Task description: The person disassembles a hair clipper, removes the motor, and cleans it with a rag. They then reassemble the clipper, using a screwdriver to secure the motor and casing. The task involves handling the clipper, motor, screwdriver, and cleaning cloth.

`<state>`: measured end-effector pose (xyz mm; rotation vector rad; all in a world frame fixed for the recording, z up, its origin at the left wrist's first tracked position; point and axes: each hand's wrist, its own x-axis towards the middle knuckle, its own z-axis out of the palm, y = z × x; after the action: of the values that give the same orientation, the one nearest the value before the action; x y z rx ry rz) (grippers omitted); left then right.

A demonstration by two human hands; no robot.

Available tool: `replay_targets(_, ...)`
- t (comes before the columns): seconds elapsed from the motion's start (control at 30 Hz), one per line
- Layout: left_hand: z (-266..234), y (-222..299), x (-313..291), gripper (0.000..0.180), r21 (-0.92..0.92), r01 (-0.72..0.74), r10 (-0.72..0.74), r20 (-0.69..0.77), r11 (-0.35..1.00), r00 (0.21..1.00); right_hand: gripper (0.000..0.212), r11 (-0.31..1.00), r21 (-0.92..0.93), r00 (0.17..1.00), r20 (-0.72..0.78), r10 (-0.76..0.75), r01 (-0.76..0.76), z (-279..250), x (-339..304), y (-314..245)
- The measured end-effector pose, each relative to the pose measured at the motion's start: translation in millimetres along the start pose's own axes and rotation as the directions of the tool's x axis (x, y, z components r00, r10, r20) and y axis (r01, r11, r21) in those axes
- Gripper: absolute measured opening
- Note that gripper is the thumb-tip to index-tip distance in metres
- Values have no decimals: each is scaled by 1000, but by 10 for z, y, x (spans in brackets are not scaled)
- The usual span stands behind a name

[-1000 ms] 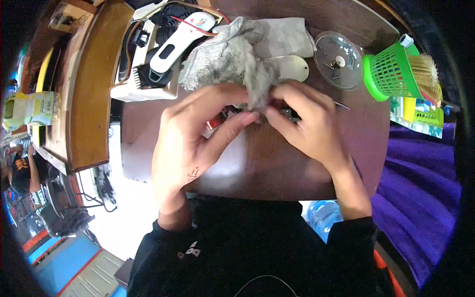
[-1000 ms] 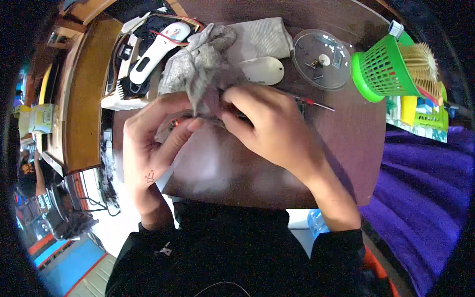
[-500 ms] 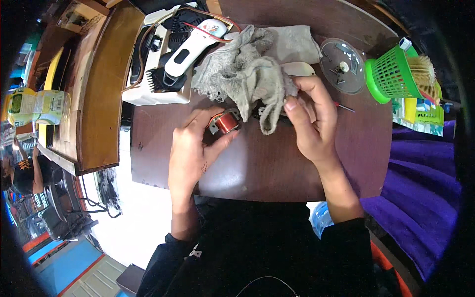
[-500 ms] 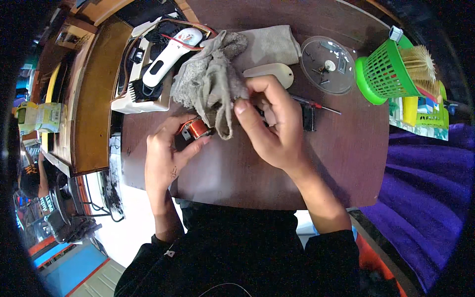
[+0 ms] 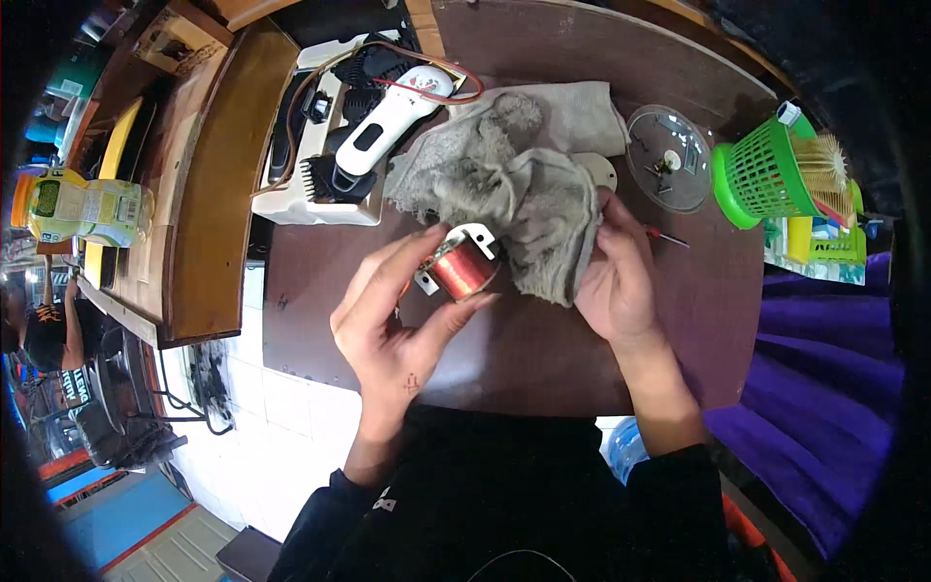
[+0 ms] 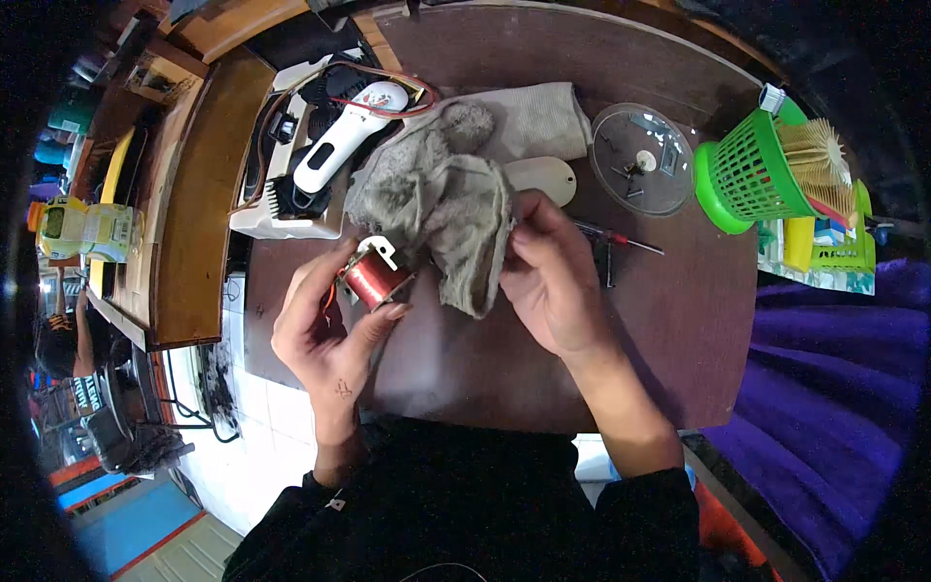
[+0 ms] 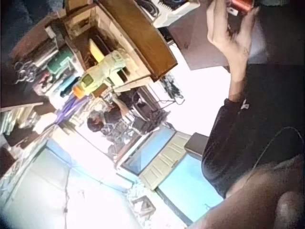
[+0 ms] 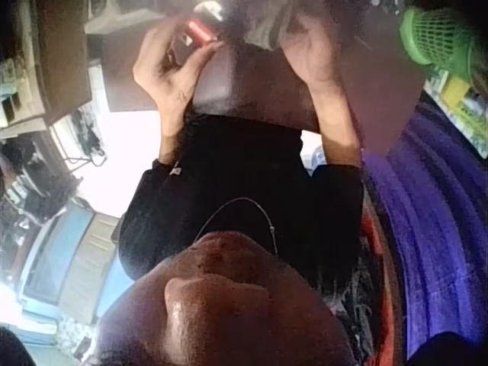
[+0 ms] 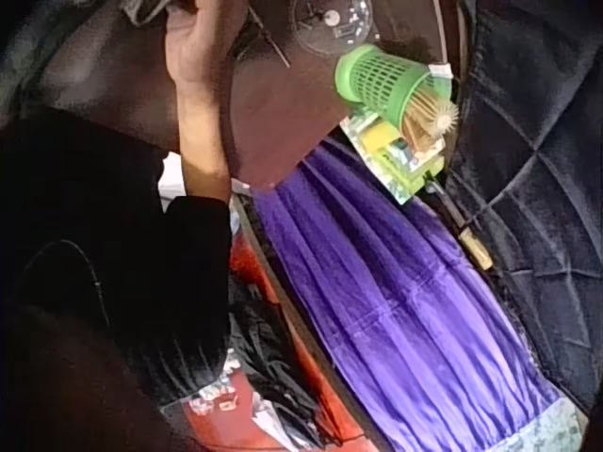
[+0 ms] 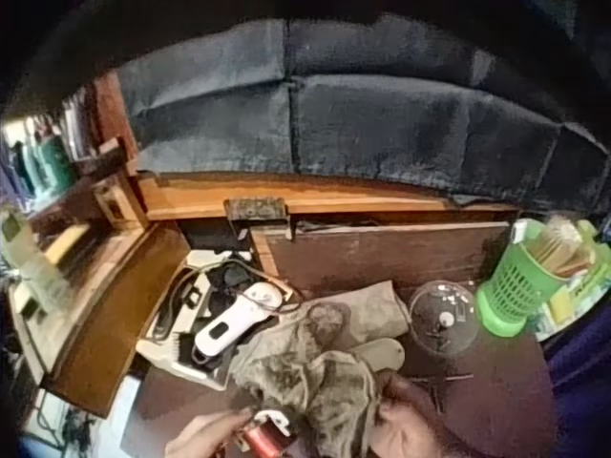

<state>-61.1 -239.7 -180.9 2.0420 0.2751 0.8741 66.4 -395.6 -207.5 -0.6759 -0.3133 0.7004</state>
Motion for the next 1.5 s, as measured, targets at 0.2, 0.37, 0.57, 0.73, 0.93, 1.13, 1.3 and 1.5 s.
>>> replay_targets(0.2,66,14,38,52,26,-63,64,-28,998,998,22,998,-33,999,-17,-48,47,-8,30,-79)
replay_targets(0.37,119,27,27,49,46,-91,90,19,995,996,22,990,-121,988,129,85,-69,-161,11,-149)
replay_targets(0.57,171,108,70,46,83,-123,119,53,989,992,28,991,-133,998,56,-20,27,-22,-44,-54)
replay_targets(0.73,227,111,23,47,119,-184,170,116,976,979,31,736,-658,985,152,-77,159,-73,-71,-82)
replay_targets(0.93,220,101,44,49,144,-209,184,172,967,968,21,518,-795,948,250,-197,317,-39,-28,-123)
replay_targets(1.13,241,114,38,50,130,-152,129,175,980,976,16,603,-756,967,200,-159,256,-97,-30,-116)
replay_targets(1.3,232,72,78,50,149,-193,164,185,970,969,15,685,-687,970,189,-153,242,-68,-34,-106)
replay_targets(1.5,273,105,-3,50,123,-132,105,205,984,973,14,459,-844,951,172,-256,276,-78,-63,-106)
